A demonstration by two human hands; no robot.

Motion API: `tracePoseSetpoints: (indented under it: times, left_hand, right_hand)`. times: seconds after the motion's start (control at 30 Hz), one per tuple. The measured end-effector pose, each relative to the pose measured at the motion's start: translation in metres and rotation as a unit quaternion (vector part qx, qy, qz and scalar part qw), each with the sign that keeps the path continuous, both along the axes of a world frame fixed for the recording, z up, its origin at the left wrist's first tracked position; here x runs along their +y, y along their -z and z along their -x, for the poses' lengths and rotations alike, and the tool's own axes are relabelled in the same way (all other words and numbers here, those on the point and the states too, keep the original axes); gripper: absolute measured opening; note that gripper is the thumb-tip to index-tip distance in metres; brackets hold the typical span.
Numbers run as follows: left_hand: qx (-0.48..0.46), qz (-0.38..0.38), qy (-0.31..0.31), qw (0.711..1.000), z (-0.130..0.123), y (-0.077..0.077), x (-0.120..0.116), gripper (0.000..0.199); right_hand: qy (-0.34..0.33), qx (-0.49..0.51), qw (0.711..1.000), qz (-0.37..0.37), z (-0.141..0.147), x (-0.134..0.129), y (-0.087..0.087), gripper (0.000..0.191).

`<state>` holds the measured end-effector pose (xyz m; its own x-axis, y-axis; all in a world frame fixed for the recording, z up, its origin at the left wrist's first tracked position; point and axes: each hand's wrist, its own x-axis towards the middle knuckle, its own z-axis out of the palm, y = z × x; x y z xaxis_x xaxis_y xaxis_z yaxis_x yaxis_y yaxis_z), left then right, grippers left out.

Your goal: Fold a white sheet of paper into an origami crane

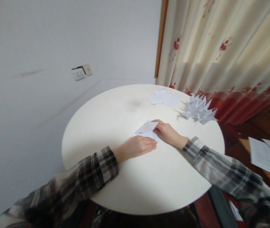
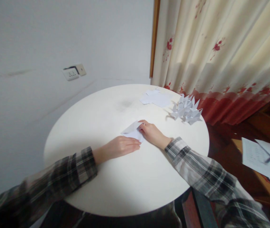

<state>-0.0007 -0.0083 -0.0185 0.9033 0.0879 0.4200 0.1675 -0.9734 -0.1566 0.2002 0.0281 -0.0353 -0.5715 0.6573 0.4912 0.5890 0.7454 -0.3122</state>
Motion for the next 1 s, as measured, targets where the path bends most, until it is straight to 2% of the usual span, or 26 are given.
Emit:
tracePoseSetpoints:
  times: [0.13,0.2,0.4,0.63,1.0]
  left_hand:
    - [-0.033,0.074,-0.038,0.996,0.0029,0.0022,0.0039,0.025]
    - [-0.028,0.086,-0.034,0.995,0.0041,0.0038,0.0054,0.026]
    - [0.01,0.058,-0.022,0.998,0.006,0.0071,0.0057,0.028]
    - [0.039,0.003,-0.02,0.999,0.0061,0.0014,0.0007,0.028]
    - [0.033,0.049,-0.036,0.998,0.0073,0.0061,0.0028,0.03]
  right_hand:
    - [-0.006,0.0,1.0,0.002,-0.0009,0.0005,-0.0003,0.021]
    - [-0.004,0.0,1.0,0.0,-0.0011,0.0007,0.0003,0.021]
    - [-0.002,-0.004,1.0,0.001,-0.0008,0.0,0.0008,0.02]
    - [-0.007,0.002,1.0,0.01,-0.0007,0.0006,-0.0009,0.02]
    - [-0.003,0.002,1.0,0.008,-0.0009,0.0016,0.0008,0.02]
